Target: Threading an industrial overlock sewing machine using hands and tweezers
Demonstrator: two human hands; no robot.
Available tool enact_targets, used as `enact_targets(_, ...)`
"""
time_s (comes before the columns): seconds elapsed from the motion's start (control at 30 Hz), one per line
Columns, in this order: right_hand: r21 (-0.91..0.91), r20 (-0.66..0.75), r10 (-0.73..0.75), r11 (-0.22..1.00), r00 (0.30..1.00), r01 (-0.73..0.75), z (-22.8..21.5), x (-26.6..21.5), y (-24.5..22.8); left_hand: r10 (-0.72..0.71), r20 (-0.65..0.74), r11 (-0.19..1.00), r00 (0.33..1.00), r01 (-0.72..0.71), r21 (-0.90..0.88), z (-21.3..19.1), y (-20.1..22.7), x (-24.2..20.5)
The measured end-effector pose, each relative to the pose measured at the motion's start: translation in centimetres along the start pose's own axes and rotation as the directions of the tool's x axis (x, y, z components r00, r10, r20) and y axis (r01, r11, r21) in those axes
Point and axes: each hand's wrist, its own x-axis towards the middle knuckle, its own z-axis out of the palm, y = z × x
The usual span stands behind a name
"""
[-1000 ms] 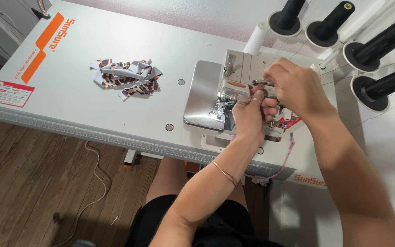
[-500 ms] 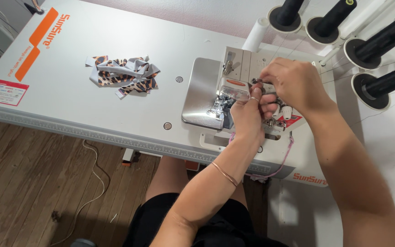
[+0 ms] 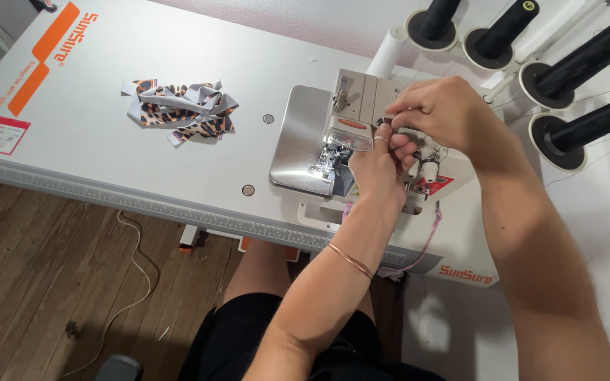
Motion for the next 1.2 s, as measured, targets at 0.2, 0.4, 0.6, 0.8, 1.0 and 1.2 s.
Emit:
enact_targets(0.2, -0.228, -0.411, -0.286, 0.952, 0.866, 0.206, -1.1, -4.3, -0.8, 0.021, 0.123, 0.996, 0.992, -0.031, 0.078, -0.2, 4.9, -7.8)
enact_targets(0.4, 0.027, -0.460, 0.039, 0.999, 0.887, -0.029, 3.3, -8.7, -2.4, 0.230, 0.352, 0.819, 0.907, -0.375, 0.433, -5.6, 9.3, -9.3)
enact_targets(0.6, 0.109, -0.636, 0.120, 0.992, 0.762, -0.065, 8.7, -7.1, -3.1, 0.468, 0.399, 0.644, 0.789, -0.613, 0.457, -6.7, 12.8, -8.7)
enact_targets(0.8, -0.109, -0.564, 0.116, 0.971, 0.817, -0.213, 9.5, -5.1, -4.9, 0.445, 0.451, 0.629, 0.774, -0.629, 0.458, -8.5, 13.3, -8.2)
enact_targets(1.0, -0.330, -0.609, 0.094, 0.873, 0.787, -0.360, 12.4, -3.3, -3.5, 0.414, 0.496, 0.662, 0.764, -0.626, 0.412, -9.2, 14.0, -8.8)
enact_targets(1.2, -0.133, -0.546, 0.246, 0.918, 0.800, -0.373, 11.9, -3.3, -3.8, 0.360, 0.537, 0.658, 0.763, -0.616, 0.433, -9.5, 14.3, -9.2)
